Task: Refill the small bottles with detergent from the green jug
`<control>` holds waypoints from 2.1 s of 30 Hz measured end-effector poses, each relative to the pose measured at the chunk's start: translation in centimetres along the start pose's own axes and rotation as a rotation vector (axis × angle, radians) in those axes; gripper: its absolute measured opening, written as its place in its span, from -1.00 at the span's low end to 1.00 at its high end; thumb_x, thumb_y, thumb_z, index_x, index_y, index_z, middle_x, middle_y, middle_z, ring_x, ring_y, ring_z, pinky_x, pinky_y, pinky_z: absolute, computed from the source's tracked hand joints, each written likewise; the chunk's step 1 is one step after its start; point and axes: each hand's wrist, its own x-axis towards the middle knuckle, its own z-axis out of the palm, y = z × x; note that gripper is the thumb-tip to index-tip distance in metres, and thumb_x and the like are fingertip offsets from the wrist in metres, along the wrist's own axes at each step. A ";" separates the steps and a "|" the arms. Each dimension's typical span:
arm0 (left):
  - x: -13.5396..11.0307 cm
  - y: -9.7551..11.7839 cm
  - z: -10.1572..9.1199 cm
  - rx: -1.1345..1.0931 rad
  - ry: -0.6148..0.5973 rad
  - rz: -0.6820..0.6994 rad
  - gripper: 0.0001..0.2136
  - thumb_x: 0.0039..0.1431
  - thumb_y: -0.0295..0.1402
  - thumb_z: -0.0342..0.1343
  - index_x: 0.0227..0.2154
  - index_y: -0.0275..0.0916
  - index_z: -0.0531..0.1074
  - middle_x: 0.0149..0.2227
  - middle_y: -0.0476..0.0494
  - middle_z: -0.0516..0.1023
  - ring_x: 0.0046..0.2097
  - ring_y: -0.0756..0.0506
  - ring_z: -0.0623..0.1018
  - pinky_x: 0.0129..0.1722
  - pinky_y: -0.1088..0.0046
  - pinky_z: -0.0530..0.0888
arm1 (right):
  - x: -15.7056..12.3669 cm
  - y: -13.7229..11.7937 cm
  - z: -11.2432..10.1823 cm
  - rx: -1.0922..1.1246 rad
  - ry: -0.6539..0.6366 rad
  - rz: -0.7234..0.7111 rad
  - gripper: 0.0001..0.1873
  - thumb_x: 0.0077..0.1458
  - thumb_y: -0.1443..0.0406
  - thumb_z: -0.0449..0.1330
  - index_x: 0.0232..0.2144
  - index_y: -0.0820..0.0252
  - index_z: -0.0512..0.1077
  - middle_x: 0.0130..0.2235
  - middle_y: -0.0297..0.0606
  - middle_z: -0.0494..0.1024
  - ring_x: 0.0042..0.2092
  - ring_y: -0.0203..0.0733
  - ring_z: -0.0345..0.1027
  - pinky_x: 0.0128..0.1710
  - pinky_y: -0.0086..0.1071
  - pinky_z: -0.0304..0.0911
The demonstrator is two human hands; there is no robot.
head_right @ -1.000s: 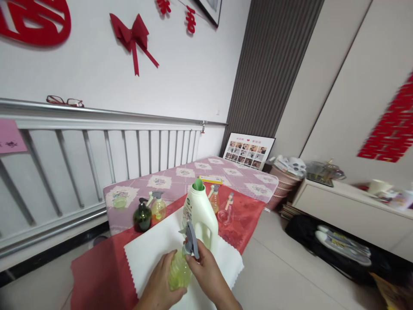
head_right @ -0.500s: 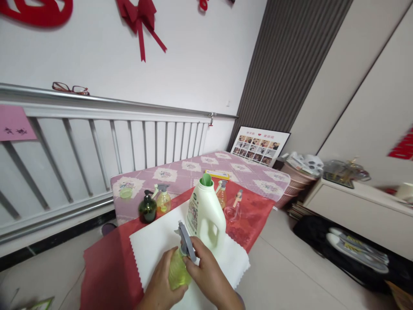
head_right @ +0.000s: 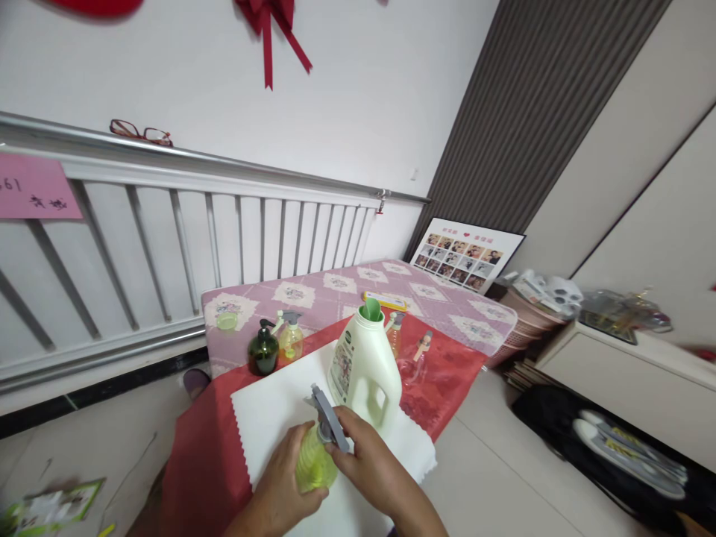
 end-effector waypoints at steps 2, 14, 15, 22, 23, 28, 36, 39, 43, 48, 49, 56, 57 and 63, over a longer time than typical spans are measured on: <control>-0.1 0.1 0.0 0.003 0.001 -0.009 -0.17 -0.23 -0.38 0.19 0.21 -0.30 0.09 0.19 -0.33 0.33 0.24 -0.27 0.32 0.29 0.13 0.23 | 0.0 0.1 0.2 0.014 0.005 0.000 -0.81 0.11 0.32 0.14 -0.18 0.15 0.40 -0.17 -0.22 0.48 -0.09 -0.08 0.37 0.00 -0.22 0.27; 0.0 -0.4 0.4 -0.005 0.030 0.010 -0.17 -0.23 -0.38 0.20 0.20 -0.29 0.08 0.20 -0.34 0.32 0.23 -0.29 0.32 0.27 0.11 0.25 | -0.2 1.5 1.3 0.267 0.074 -0.028 -0.69 0.16 0.21 0.18 -0.04 0.10 0.45 -0.07 -0.21 0.56 0.01 -0.02 0.42 0.02 -0.20 0.31; -0.1 -0.3 0.3 -0.006 0.026 0.004 -0.17 -0.23 -0.38 0.20 0.21 -0.29 0.08 0.20 -0.34 0.31 0.24 -0.29 0.31 0.27 0.11 0.24 | -0.2 1.5 1.3 0.271 0.072 -0.032 -0.69 0.16 0.19 0.19 -0.04 0.10 0.46 -0.08 -0.21 0.57 0.00 -0.02 0.42 0.01 -0.20 0.32; 0.0 0.1 -0.1 -0.047 0.027 -0.003 -0.19 -0.25 -0.39 0.21 0.18 -0.23 0.12 0.18 -0.30 0.36 0.21 -0.27 0.36 0.25 0.14 0.29 | -0.1 1.7 1.1 0.282 0.065 -0.041 -0.65 0.14 0.12 0.22 -0.06 0.11 0.47 -0.13 -0.23 0.57 -0.07 -0.05 0.42 0.00 -0.19 0.31; 0.0 0.1 -0.1 -0.053 0.028 -0.005 -0.19 -0.26 -0.39 0.21 0.18 -0.21 0.13 0.18 -0.28 0.37 0.20 -0.27 0.37 0.24 0.14 0.30 | -0.1 1.7 1.2 0.289 0.063 -0.043 -0.65 0.14 0.12 0.22 -0.05 0.11 0.46 -0.13 -0.23 0.57 -0.07 -0.05 0.41 0.00 -0.19 0.31; 0.1 0.1 -0.1 -0.054 0.036 -0.009 -0.19 -0.28 -0.39 0.21 0.17 -0.18 0.13 0.17 -0.25 0.38 0.20 -0.26 0.38 0.23 0.16 0.32 | 0.0 2.2 1.5 0.319 0.064 -0.070 -0.63 0.13 0.10 0.23 -0.04 0.10 0.45 -0.14 -0.25 0.57 -0.08 -0.06 0.41 0.00 -0.20 0.29; 0.0 -0.1 -0.1 -0.043 0.027 0.011 -0.17 -0.25 -0.38 0.21 0.20 -0.23 0.11 0.19 -0.27 0.35 0.23 -0.25 0.34 0.26 0.21 0.27 | -0.1 1.8 1.8 0.302 0.091 -0.043 -0.66 0.13 0.18 0.21 -0.05 0.12 0.43 -0.13 -0.21 0.57 -0.03 -0.04 0.43 0.00 -0.20 0.31; -0.1 0.0 -0.1 -0.042 0.033 0.010 -0.17 -0.24 -0.39 0.20 0.22 -0.25 0.10 0.20 -0.28 0.34 0.23 -0.24 0.34 0.26 0.21 0.27 | 0.0 1.0 1.5 0.237 0.088 -0.032 -0.61 0.13 0.27 0.17 0.04 0.10 0.37 -0.11 -0.21 0.56 -0.03 -0.05 0.42 0.00 -0.19 0.31; 0.0 -0.2 0.0 -0.035 0.034 0.010 -0.16 -0.26 -0.39 0.21 0.21 -0.26 0.10 0.20 -0.29 0.34 0.22 -0.26 0.35 0.26 0.17 0.28 | 0.3 0.3 0.6 0.158 0.024 -0.030 -0.63 0.11 0.30 0.17 0.00 0.12 0.40 -0.07 -0.18 0.54 0.00 -0.04 0.40 0.04 -0.15 0.29; 0.1 -0.3 0.0 -0.038 0.029 0.000 -0.16 -0.27 -0.37 0.22 0.20 -0.22 0.12 0.19 -0.28 0.35 0.21 -0.29 0.35 0.25 0.14 0.29 | 0.6 0.9 0.3 0.192 0.017 -0.015 -0.66 0.10 0.21 0.22 -0.06 0.17 0.43 -0.10 -0.16 0.54 -0.04 -0.02 0.41 -0.03 -0.18 0.31; 0.1 -0.3 0.0 -0.038 0.029 -0.001 -0.17 -0.27 -0.37 0.22 0.19 -0.22 0.12 0.19 -0.28 0.35 0.21 -0.28 0.36 0.25 0.15 0.29 | 0.7 1.1 0.4 0.193 0.026 -0.010 -0.65 0.09 0.19 0.23 -0.07 0.17 0.42 -0.13 -0.18 0.54 -0.07 -0.03 0.42 -0.04 -0.18 0.32; 0.0 -0.1 0.0 -0.030 0.017 -0.010 -0.16 -0.26 -0.37 0.22 0.20 -0.25 0.11 0.18 -0.29 0.35 0.22 -0.27 0.35 0.26 0.18 0.27 | 0.5 1.1 0.8 0.160 0.061 0.002 -0.66 0.08 0.20 0.23 -0.08 0.15 0.43 -0.09 -0.17 0.57 -0.05 -0.01 0.43 -0.02 -0.16 0.32; 0.0 0.0 -0.1 -0.029 0.017 -0.009 -0.16 -0.26 -0.37 0.22 0.20 -0.24 0.11 0.18 -0.29 0.35 0.22 -0.26 0.35 0.27 0.18 0.27 | 0.4 1.0 0.6 0.135 0.056 0.001 -0.66 0.07 0.21 0.23 -0.07 0.13 0.44 -0.08 -0.17 0.57 -0.06 -0.01 0.43 -0.02 -0.16 0.32; -0.1 0.4 -0.3 -0.027 0.012 0.003 -0.18 -0.25 -0.36 0.22 0.19 -0.25 0.12 0.18 -0.30 0.35 0.20 -0.27 0.36 0.25 0.16 0.29 | 0.4 0.0 -0.7 0.039 -0.004 -0.014 -0.68 0.09 0.18 0.22 -0.09 0.12 0.46 -0.16 -0.24 0.57 -0.15 -0.08 0.44 -0.10 -0.23 0.36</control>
